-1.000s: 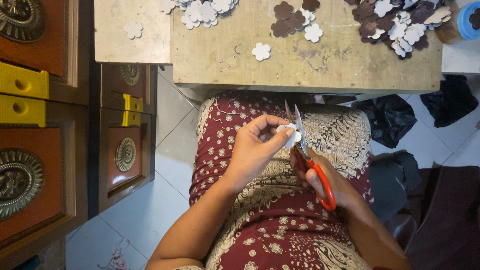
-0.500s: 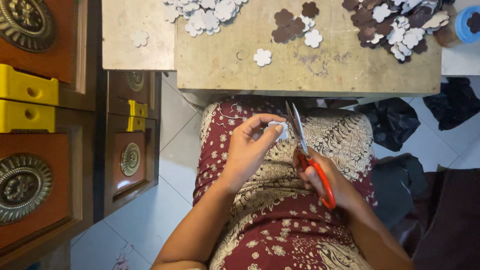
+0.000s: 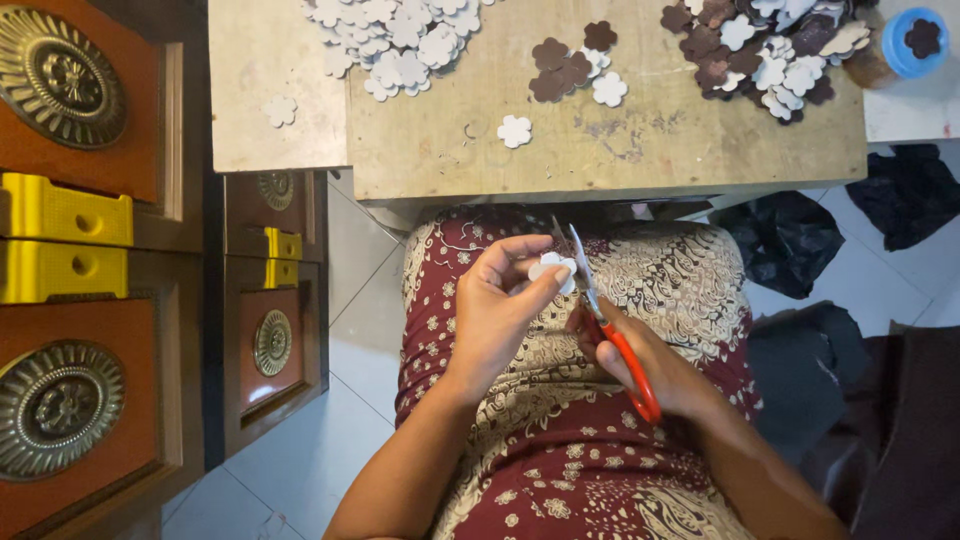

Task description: The person uses red-handled scissors to trim the edges of small white flower-shaped paper cutouts. They pick up each cutout, rotate it while trimming, and place the finished pieces back on the table among other white and brown cutouts.

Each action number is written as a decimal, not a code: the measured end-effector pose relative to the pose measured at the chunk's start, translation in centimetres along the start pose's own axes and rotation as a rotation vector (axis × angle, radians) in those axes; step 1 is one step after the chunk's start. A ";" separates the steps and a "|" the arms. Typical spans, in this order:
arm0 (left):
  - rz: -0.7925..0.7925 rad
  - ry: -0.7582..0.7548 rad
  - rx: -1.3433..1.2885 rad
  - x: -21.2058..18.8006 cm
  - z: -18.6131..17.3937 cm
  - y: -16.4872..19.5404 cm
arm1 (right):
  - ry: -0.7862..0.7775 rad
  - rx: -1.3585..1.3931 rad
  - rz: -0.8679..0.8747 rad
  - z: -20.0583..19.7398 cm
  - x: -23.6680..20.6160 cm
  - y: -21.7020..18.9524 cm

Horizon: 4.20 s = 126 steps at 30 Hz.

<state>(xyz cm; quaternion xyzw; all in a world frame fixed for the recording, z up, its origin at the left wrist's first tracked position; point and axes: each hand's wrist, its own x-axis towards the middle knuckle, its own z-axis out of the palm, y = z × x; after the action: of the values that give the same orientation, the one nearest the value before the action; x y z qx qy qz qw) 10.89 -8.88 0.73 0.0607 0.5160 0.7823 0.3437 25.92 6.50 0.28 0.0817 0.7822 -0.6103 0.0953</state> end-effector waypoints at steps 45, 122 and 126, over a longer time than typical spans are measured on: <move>-0.060 0.044 0.112 -0.9 -1.3 2.0 | -0.106 -0.101 0.126 1.2 0.8 2.0; -0.028 0.022 0.136 -0.6 -0.9 2.5 | -0.102 -0.128 -0.038 0.0 -0.3 2.0; -0.018 0.034 0.181 -0.5 -0.7 2.4 | -0.112 -0.133 0.036 -0.1 -0.3 2.0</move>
<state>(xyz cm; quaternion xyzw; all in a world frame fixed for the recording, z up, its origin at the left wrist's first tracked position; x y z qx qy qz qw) 9.84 -10.30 2.53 0.0738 0.5910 0.7302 0.3347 26.69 7.08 -1.54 0.0550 0.8129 -0.5586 0.1553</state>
